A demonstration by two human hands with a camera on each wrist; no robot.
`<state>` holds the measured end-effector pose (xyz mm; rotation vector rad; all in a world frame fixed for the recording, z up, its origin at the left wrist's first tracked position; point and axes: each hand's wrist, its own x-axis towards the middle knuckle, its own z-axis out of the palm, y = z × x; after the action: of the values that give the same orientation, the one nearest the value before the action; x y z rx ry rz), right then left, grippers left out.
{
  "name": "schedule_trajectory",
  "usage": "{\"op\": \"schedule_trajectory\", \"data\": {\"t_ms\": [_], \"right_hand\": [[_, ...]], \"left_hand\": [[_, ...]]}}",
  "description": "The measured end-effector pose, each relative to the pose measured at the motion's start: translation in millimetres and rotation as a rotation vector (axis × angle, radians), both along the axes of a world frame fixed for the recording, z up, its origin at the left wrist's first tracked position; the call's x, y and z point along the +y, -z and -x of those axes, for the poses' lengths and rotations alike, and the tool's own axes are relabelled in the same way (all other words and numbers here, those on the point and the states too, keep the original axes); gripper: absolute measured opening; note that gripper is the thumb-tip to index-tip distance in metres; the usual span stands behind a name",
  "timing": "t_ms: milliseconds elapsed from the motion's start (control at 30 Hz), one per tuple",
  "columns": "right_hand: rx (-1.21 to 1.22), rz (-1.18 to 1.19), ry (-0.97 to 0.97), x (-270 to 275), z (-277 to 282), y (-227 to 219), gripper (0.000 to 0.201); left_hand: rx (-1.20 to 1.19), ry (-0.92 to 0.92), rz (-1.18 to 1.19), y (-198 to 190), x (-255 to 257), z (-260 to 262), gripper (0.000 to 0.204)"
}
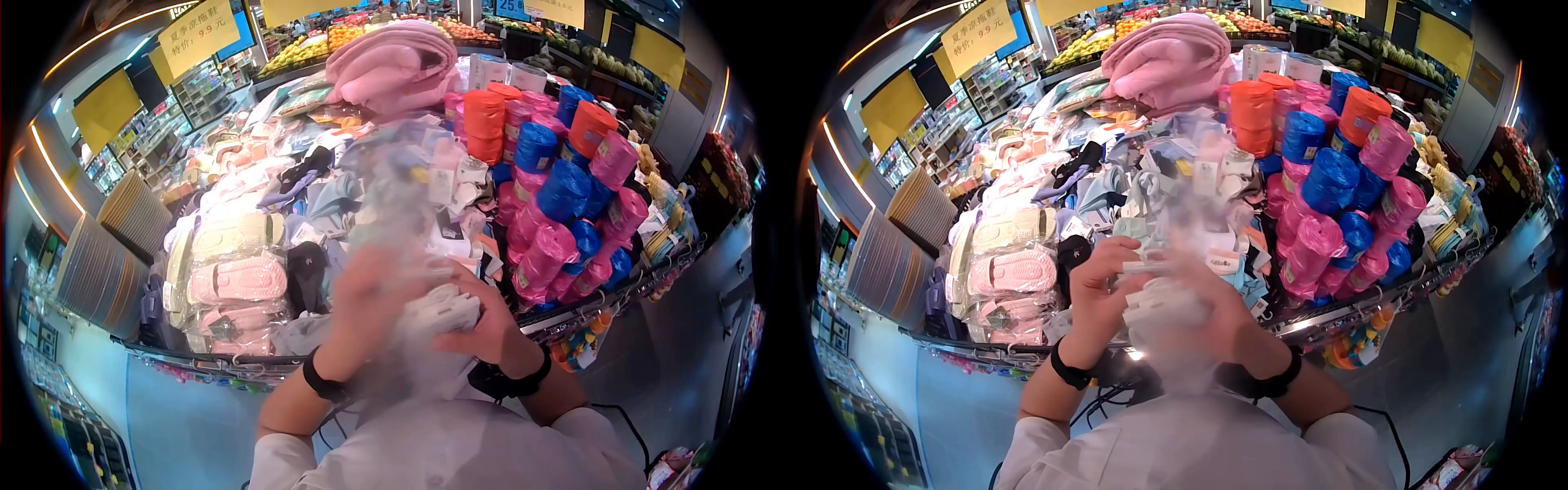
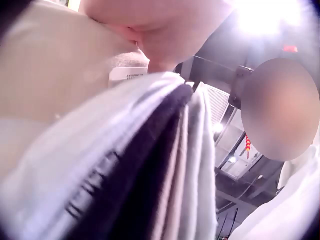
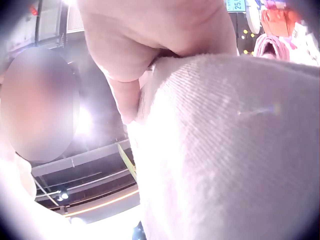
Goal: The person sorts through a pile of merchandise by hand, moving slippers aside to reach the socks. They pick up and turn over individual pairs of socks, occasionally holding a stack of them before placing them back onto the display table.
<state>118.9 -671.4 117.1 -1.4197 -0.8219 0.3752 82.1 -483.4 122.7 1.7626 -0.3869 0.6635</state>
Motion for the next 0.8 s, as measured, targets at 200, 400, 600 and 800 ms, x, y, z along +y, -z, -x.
{"op": "schedule_trajectory", "data": {"t_ms": [200,400,600,800], "right_hand": [[0.194,-0.072,0.046,3,6,8,0.058],[0.258,-0.319,0.217,6,4,20,0.051],[0.292,-0.445,0.180,7,6,29,0.050],[0.137,-0.386,0.164,3,10,16,0.054]], "left_hand": [[0.167,0.087,0.055,26,2,4,0.029],[0.292,0.282,0.121,32,-17,19,0.066],[0.484,0.265,0.007,39,-17,25,0.073],[0.530,0.256,0.021,47,-17,26,0.068]]}}
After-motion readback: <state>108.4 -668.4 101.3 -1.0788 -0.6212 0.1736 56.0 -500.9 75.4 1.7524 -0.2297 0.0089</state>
